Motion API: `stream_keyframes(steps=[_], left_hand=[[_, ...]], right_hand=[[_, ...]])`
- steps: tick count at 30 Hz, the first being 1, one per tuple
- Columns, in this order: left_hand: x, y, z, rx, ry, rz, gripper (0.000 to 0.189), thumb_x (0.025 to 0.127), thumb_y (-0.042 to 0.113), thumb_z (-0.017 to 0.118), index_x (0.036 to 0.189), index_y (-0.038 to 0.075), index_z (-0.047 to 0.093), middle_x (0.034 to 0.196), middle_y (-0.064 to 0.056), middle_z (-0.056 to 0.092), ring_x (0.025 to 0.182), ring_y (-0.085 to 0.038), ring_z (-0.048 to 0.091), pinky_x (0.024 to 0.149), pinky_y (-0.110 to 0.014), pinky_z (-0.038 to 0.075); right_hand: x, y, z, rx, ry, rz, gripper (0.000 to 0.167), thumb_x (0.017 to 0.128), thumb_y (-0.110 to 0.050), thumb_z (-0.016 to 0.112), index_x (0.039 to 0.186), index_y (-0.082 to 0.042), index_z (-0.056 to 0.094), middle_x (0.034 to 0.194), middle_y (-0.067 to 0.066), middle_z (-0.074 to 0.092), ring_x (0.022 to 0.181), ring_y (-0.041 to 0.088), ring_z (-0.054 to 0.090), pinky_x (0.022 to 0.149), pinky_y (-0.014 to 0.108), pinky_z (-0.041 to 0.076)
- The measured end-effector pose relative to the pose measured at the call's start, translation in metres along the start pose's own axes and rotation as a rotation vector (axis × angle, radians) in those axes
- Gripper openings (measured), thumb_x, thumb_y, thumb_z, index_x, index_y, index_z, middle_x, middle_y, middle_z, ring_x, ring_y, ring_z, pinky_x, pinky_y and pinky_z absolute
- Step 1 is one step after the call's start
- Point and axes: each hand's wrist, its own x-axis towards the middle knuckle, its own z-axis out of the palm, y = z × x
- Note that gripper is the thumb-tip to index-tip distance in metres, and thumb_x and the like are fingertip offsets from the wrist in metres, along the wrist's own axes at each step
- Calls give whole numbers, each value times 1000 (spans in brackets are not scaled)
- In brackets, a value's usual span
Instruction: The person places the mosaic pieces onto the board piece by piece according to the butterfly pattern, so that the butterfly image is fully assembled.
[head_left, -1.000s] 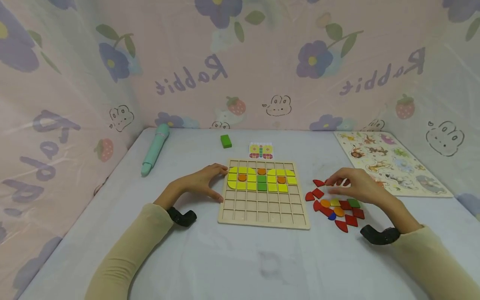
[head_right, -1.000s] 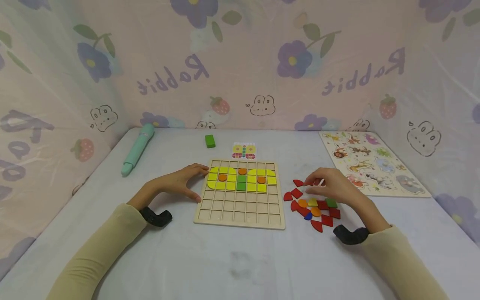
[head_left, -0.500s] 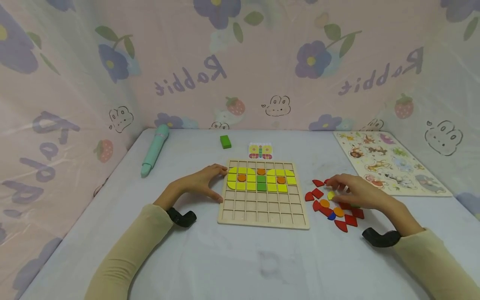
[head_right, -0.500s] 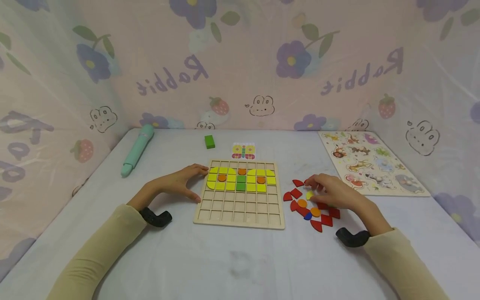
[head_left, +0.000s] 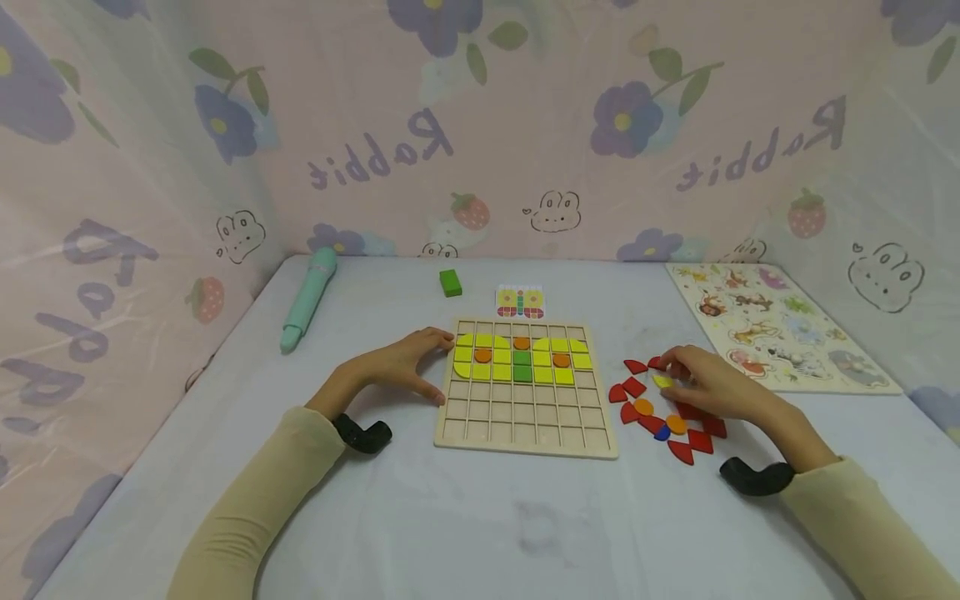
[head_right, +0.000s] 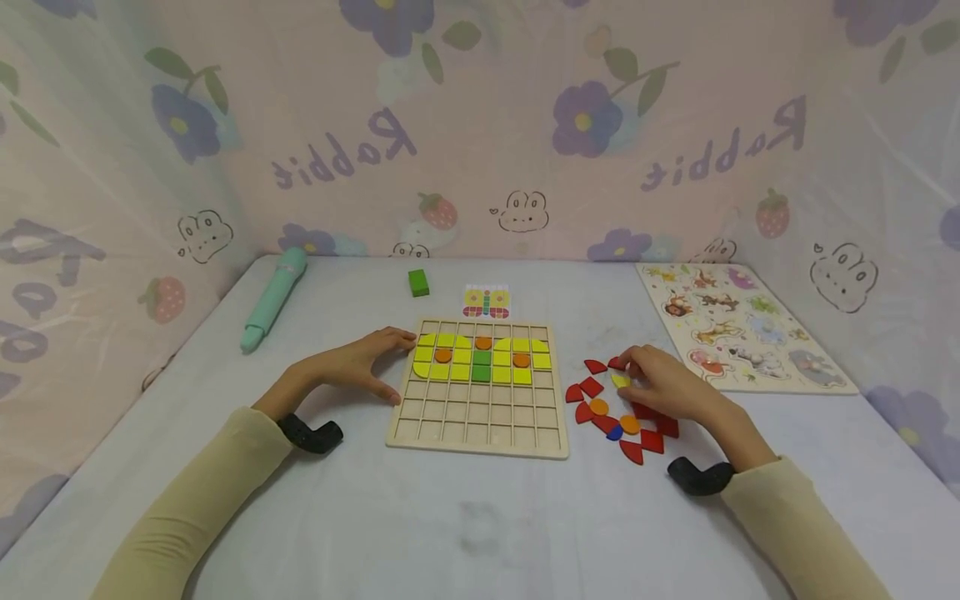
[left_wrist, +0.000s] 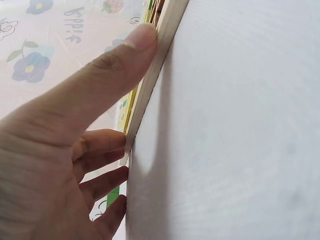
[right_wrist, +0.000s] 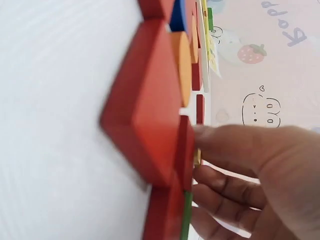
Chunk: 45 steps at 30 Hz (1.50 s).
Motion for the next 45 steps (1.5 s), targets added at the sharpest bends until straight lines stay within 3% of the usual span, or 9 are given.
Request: stream_keyframes(steps=[6, 11, 17, 22, 27, 37, 45], left_hand=[[1, -2, 2, -3, 1, 0, 86, 69, 46, 79, 137, 8, 41, 148, -8, 31, 140, -28, 18, 114, -47, 16], [1, -2, 3, -8, -4, 3, 86, 69, 46, 79, 137, 8, 42, 148, -7, 31, 140, -28, 17, 114, -47, 15], [2, -1, 3, -10, -2, 9, 86, 69, 46, 79, 137, 7, 41, 148, -8, 31, 140, -28, 19, 113, -46, 17], [3, -1, 4, 4, -4, 5, 88, 69, 48, 78, 138, 8, 40, 149, -7, 29, 140, -27, 19, 113, -45, 18], [3, -1, 4, 6, -2, 4, 89, 69, 49, 78, 138, 8, 40, 148, -7, 29, 139, -27, 20, 113, -45, 19], [0, 1, 0, -1, 3, 7, 86, 69, 46, 79, 137, 8, 41, 148, -7, 30, 139, -26, 20, 114, -45, 18], [0, 1, -1, 10, -1, 2, 87, 70, 47, 78, 138, 8, 40, 148, -8, 30, 139, -27, 19, 114, -45, 17]], right_hand=[[2, 1, -1, -36, 28, -48, 20, 81, -12, 71, 97, -3, 63, 86, -2, 60, 76, 11, 52, 66, 23, 50], [18, -19, -1, -15, 67, -114, 19, 82, -8, 70, 100, -5, 65, 86, -3, 60, 75, 10, 51, 66, 25, 50], [41, -51, 12, 18, 1, -186, 20, 85, -8, 67, 104, -6, 64, 93, -2, 60, 80, 11, 53, 71, 29, 52], [54, -64, 24, -16, -56, -216, 21, 84, -9, 68, 105, -10, 65, 97, -2, 60, 86, 12, 55, 76, 32, 51], [58, -67, 28, -38, -44, -238, 23, 83, -5, 68, 105, -11, 67, 100, 0, 62, 88, 14, 57, 77, 34, 51], [60, -67, 22, -36, -34, -179, 21, 81, -11, 72, 102, -8, 69, 95, 0, 62, 85, 14, 57, 79, 35, 52], [62, -63, 26, 3, -23, -225, 23, 80, -20, 74, 101, -10, 69, 93, -2, 61, 84, 13, 56, 77, 31, 52]])
